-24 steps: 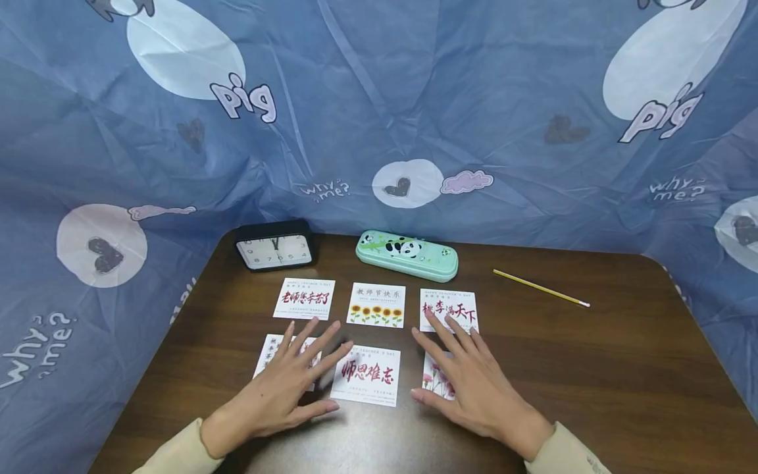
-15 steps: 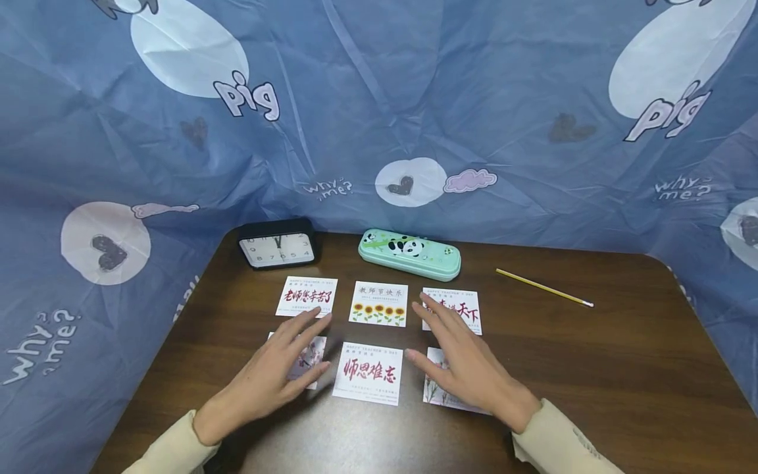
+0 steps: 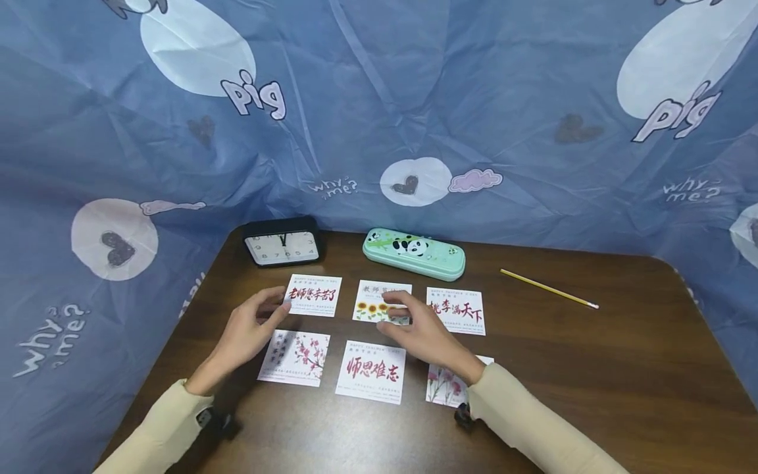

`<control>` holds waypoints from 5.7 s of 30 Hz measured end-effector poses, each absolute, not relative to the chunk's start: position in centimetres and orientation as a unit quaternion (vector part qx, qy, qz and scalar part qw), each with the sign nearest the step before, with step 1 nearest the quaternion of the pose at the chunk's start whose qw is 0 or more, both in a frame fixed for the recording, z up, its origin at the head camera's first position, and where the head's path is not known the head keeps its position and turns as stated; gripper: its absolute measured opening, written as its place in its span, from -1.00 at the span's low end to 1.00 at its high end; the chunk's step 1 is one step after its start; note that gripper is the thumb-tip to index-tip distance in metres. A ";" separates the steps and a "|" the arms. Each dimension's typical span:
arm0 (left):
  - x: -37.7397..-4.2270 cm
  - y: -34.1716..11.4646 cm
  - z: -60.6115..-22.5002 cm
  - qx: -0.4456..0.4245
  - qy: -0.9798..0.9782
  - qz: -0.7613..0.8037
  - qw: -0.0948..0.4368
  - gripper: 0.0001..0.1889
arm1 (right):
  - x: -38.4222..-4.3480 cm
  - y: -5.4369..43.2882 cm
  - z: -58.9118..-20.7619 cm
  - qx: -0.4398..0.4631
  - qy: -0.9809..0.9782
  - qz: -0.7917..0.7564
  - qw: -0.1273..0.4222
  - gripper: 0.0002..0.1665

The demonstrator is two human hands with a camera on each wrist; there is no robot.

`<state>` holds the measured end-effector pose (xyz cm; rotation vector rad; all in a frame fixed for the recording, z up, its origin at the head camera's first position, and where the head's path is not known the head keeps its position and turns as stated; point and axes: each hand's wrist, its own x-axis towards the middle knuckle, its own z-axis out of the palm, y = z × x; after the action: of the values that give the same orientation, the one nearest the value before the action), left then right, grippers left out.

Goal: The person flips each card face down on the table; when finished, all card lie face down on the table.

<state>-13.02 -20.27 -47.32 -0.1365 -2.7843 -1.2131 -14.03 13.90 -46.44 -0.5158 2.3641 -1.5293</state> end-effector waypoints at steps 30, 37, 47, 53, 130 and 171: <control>-15.7 -20.3 -47.4 0.034 -0.897 -0.441 0.009 -0.52 | -18.1 5.0 -47.4 -0.031 0.563 -0.762 0.318 -0.13; -15.8 -20.0 -47.7 0.033 -0.899 -0.437 0.006 -0.51 | -18.2 4.5 -47.8 -0.015 0.554 -0.769 0.319 -0.11; -15.8 -19.7 -47.7 0.028 -0.904 -0.427 0.007 -0.48 | -18.4 4.5 -48.0 0.033 0.517 -0.801 0.299 -0.25; -15.7 -18.9 -47.3 0.022 -0.924 -0.381 -0.003 -0.29 | -18.5 4.5 -48.2 0.030 0.527 -0.800 0.286 -0.28; -15.7 -20.3 -47.5 0.086 -0.890 -0.446 0.032 -0.57 | -19.2 3.2 -48.2 0.067 0.618 -0.749 0.230 -0.40; -15.6 -19.2 -47.3 0.069 -0.838 -0.540 0.041 -0.66 | -18.0 8.7 -46.2 0.005 0.622 -0.740 0.256 -0.36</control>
<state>-15.58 -19.21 -47.33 0.2109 -2.5649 -1.6531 -18.02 8.72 -46.25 0.0132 1.6882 -2.0080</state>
